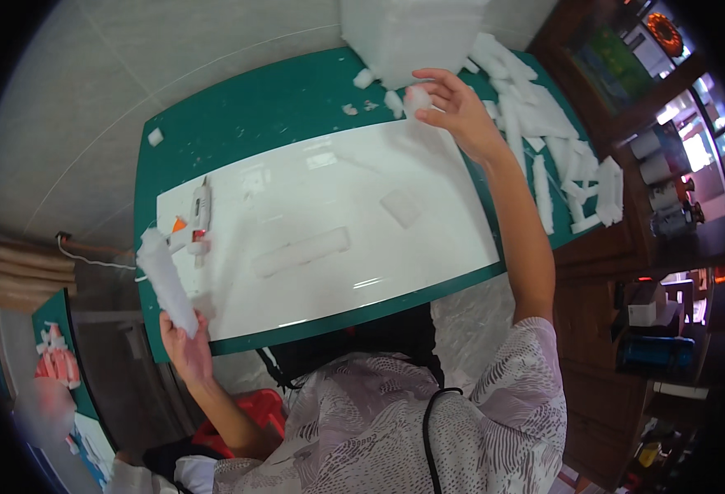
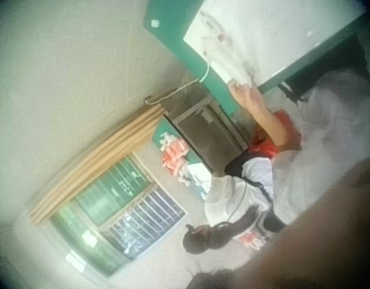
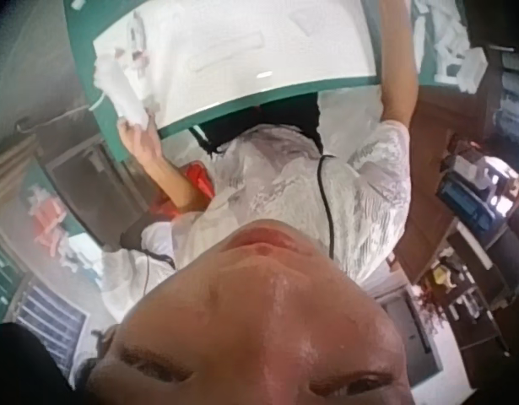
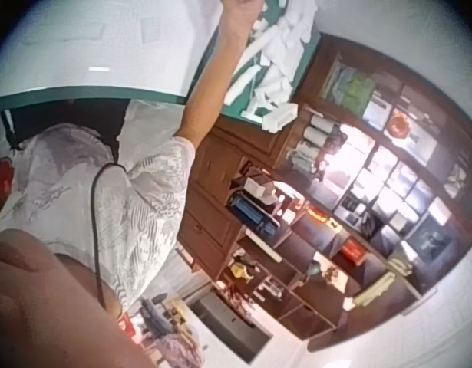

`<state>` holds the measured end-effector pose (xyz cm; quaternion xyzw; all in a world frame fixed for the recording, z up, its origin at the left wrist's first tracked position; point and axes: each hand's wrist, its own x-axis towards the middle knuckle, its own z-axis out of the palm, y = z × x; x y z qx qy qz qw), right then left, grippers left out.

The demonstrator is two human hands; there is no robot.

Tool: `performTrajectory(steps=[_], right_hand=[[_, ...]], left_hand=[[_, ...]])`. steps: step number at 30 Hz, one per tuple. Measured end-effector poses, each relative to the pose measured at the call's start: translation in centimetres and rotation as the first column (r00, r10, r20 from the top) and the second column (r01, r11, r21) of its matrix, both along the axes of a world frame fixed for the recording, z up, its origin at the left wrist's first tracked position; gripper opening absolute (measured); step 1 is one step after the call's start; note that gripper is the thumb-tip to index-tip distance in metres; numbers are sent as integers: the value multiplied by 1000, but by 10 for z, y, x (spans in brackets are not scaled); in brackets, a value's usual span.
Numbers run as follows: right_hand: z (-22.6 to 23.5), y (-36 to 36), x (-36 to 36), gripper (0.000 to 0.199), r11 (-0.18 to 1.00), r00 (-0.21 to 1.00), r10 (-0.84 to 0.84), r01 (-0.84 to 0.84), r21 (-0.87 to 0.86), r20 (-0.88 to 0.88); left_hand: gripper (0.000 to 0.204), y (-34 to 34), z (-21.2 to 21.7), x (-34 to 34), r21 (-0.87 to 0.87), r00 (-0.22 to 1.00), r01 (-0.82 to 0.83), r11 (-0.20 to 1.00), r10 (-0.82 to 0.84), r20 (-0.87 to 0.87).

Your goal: Applying hot glue to foam pieces to assemble a component.

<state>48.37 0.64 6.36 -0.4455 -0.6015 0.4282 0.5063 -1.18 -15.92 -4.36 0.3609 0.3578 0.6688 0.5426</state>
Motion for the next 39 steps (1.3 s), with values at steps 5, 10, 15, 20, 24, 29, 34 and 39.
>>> performTrajectory(steps=[5,10,15,20,24,29,34,39], right_hand=[[-3,-17,-30,51,998,998,61,-61,3,16],[-36,-37,-5,13,987,943,-155,159,9,295],[-29,-61,-35,14,928,963,-150,216,-304,226],[-35,-78,-48,16,978,995,-23,43,-205,101],[-35,-89,-52,25,968,998,65,-60,-245,9],[-45,-75,-78,29,959,980,196,-197,-204,-22],[-43,-82,-87,38,953,967,244,-223,-205,79],[-59,-84,-85,27,899,938,266,-324,-294,-223]], left_hand=[[35,1,3,-1,-2,961,-34,999,32,-275],[26,38,26,34,109,705,-63,992,122,-699],[29,101,56,70,523,315,61,850,480,-818],[31,110,63,50,304,391,154,940,225,-892],[39,118,55,-4,267,172,200,943,235,-957],[52,124,45,-31,107,-79,267,958,133,-988],[54,137,57,-22,-43,-131,267,963,-7,-991],[46,133,52,-24,58,-252,262,963,127,-959]])
